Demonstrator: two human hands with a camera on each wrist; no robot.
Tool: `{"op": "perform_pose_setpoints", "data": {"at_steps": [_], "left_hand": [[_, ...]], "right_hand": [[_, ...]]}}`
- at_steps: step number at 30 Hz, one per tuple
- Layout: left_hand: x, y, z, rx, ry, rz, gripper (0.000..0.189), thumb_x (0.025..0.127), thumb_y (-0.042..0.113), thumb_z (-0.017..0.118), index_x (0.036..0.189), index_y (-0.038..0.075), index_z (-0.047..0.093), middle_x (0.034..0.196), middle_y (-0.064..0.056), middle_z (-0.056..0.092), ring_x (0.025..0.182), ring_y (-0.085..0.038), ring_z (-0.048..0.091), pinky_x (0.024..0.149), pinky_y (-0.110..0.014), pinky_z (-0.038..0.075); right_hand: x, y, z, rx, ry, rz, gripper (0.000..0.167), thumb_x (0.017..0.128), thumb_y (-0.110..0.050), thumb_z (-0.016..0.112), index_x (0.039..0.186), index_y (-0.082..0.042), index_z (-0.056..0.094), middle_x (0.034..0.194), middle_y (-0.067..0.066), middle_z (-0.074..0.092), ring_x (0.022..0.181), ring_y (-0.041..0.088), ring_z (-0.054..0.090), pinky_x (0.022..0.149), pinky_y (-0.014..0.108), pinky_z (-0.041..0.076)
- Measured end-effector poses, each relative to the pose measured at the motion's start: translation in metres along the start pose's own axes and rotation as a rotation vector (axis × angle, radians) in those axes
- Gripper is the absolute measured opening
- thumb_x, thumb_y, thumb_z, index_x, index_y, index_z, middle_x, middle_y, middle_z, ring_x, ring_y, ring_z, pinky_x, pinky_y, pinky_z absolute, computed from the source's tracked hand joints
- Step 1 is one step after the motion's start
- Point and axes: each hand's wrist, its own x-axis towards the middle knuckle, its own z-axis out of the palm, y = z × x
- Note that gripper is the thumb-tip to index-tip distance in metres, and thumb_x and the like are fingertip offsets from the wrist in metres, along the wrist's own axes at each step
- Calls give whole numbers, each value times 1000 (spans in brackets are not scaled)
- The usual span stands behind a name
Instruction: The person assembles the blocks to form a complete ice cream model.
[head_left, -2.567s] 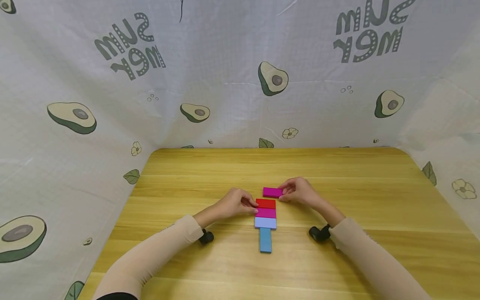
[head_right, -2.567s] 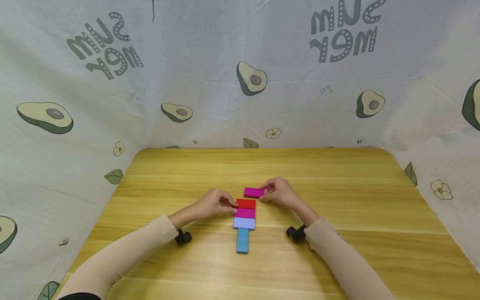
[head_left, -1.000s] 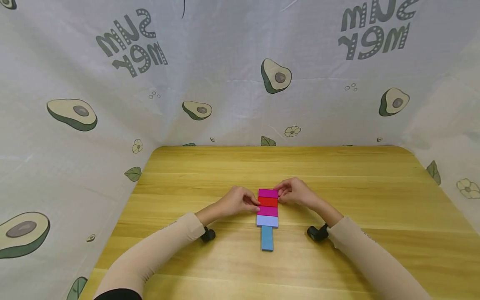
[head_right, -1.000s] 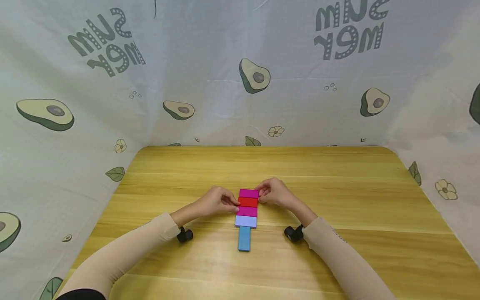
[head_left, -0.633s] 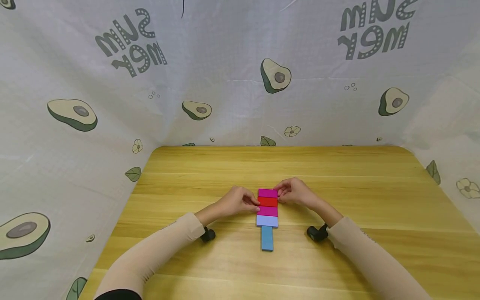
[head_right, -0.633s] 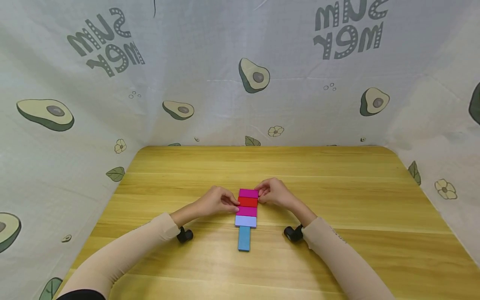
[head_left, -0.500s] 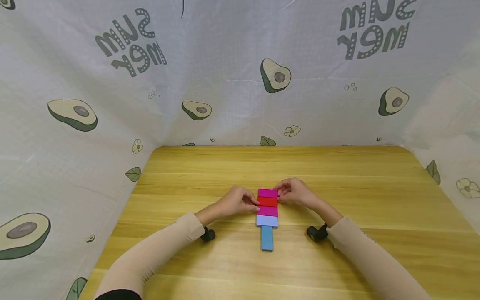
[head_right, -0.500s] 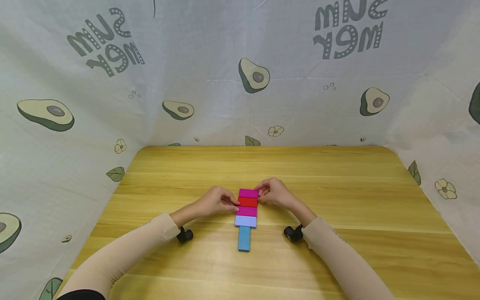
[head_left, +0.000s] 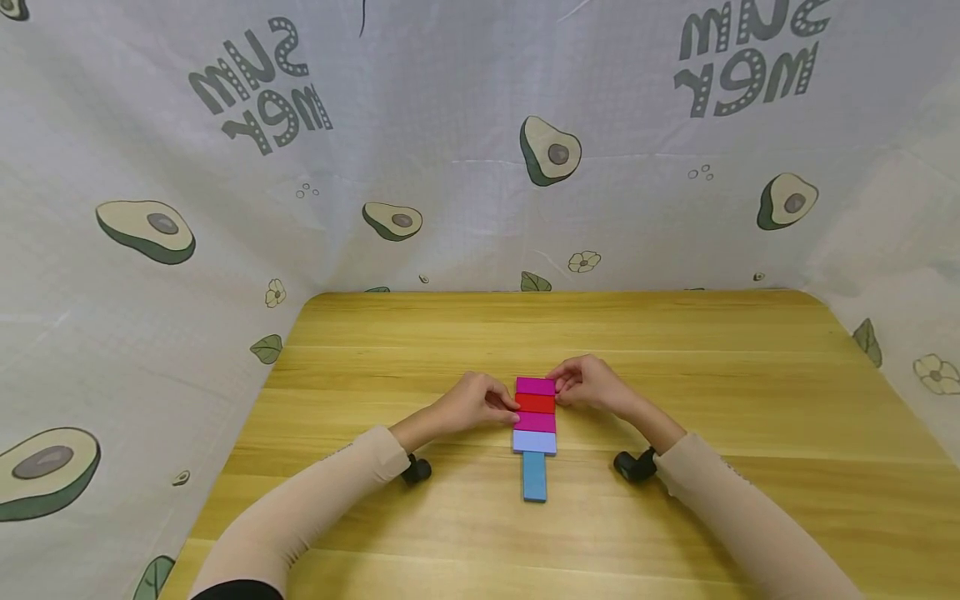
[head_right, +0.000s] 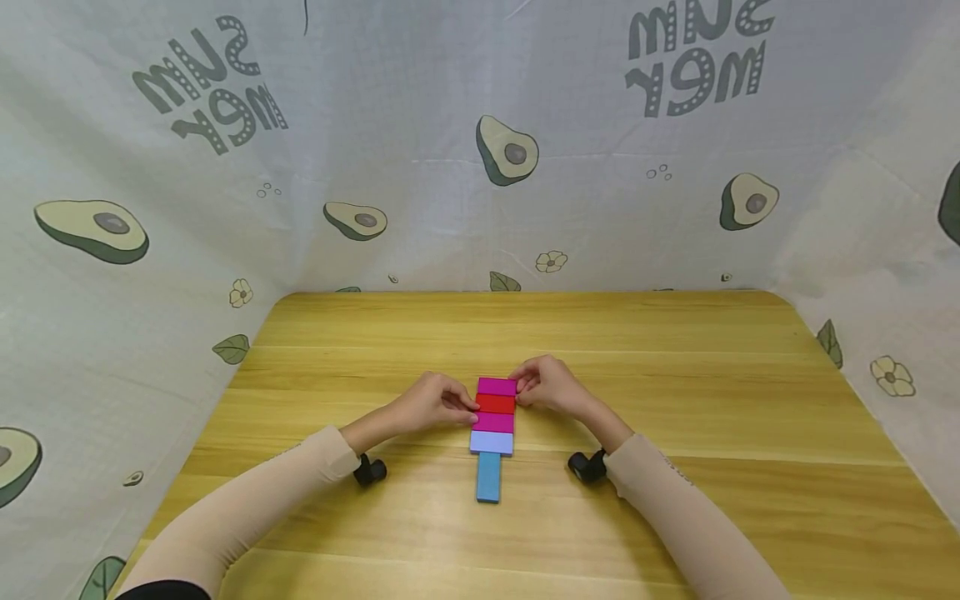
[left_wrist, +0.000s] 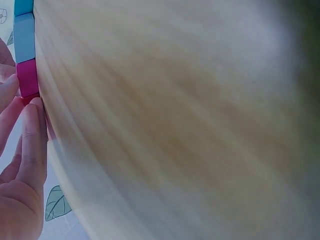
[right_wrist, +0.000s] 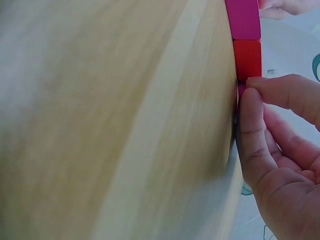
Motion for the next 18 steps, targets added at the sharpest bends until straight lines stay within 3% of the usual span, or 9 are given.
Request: {"op": "perform_pose_setpoints", "data": {"at_steps": [18], "left_hand": [[1, -4, 0, -8, 1, 23, 9, 86, 11, 80, 93, 7, 78, 89, 2, 73, 77, -2, 67, 72, -19, 56]], "right_hand": [[2, 0, -1, -2, -8, -17, 31, 83, 12, 72, 112, 19, 63, 89, 18, 64, 80, 24, 61, 67, 22, 55]]}}
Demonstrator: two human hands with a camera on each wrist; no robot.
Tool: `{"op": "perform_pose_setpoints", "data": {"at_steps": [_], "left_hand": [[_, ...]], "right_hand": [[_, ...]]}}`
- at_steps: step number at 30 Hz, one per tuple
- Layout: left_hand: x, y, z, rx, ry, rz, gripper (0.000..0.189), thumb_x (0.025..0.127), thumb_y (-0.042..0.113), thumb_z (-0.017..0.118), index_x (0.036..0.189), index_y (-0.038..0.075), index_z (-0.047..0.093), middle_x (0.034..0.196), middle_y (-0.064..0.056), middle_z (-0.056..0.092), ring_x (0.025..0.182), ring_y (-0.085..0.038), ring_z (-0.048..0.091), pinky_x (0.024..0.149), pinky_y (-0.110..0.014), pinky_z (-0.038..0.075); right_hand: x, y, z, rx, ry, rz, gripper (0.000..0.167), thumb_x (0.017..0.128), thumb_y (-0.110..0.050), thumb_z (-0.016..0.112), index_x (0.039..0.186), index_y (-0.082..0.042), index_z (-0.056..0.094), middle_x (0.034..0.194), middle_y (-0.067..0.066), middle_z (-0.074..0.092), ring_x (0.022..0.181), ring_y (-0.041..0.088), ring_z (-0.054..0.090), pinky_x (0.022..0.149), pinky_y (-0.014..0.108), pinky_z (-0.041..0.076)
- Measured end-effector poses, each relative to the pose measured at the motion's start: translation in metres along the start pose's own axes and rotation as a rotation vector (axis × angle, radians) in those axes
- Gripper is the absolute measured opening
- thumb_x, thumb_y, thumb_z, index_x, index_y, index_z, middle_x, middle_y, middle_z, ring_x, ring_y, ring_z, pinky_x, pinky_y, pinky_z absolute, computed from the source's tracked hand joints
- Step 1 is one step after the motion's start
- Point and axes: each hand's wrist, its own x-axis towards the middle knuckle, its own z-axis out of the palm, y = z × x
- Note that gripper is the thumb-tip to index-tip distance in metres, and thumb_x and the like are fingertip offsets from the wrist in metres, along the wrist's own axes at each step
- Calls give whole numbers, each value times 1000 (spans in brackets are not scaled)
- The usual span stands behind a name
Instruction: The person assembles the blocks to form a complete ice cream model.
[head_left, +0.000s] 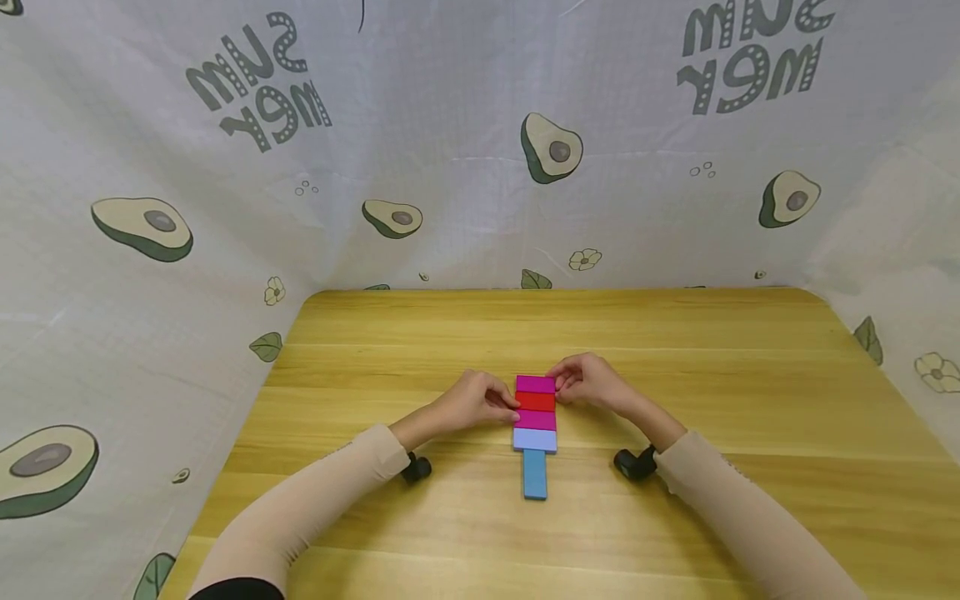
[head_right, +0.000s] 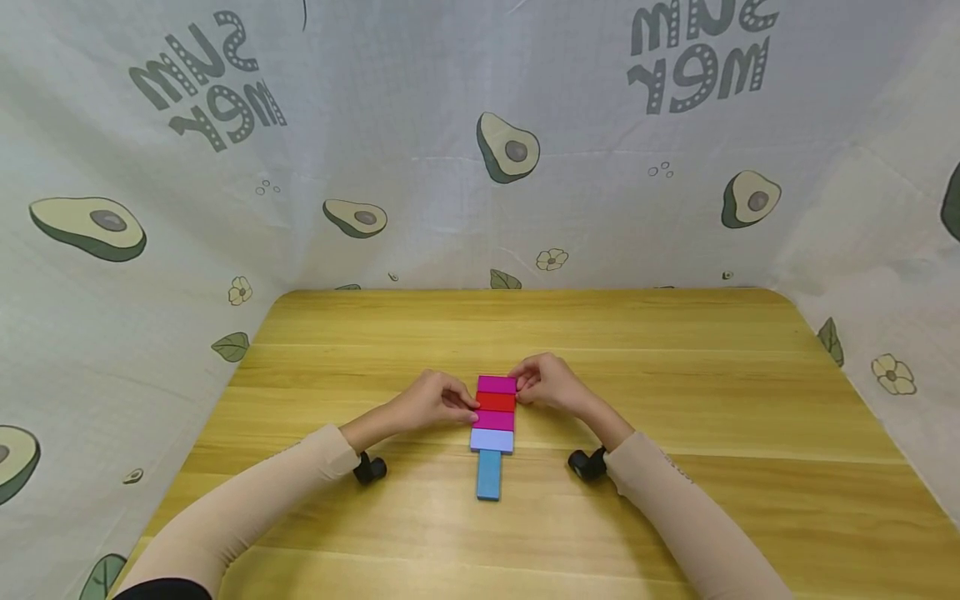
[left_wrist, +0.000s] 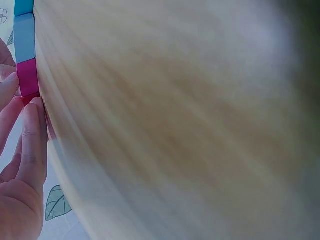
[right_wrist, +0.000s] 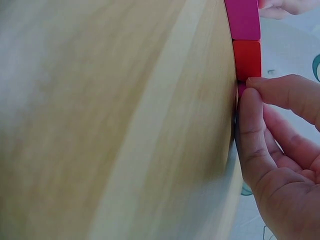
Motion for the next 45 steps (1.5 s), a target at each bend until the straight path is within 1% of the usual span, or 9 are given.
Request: {"op": "perform_pose_setpoints", "data": {"at_steps": [8, 15, 33, 45], "left_hand": [[0, 4, -1, 6, -3, -22, 10, 85, 10, 80, 94, 5, 78, 89, 0, 73, 77, -2, 67, 72, -19, 56], [0, 4, -1, -12, -5, 0, 11, 85, 9, 80, 94, 3, 78, 89, 0, 73, 77, -3, 68, 72, -19, 56], [0, 2, -1, -11, -15, -14, 11, 85, 9, 80, 95, 5, 78, 90, 0, 73, 77, -2, 68, 72, -20, 57], [0, 0, -1, -19, -13, -5, 10, 85, 9, 80, 94, 4, 78, 89, 0, 73, 77, -3, 68, 72, -20, 57]], "right_hand": [[0, -1, 0, -19, 6, -2, 31, 83, 11, 72, 112, 18, 64, 89, 17, 65, 81, 24, 61, 68, 22, 55], [0, 0, -1, -15, -3, -6, 31, 83, 11, 72, 112, 18, 63, 89, 17, 65, 81, 24, 61, 68, 21, 55], [0, 0, 0, -14, 0, 3, 31, 84, 11, 72, 113, 18, 63, 90, 17, 65, 82, 25, 61, 70, 23, 55], [3, 5, 2, -13, 9, -10, 30, 83, 13, 71, 112, 19, 63, 88, 15, 65, 80, 23, 61, 69, 21, 55]]}}
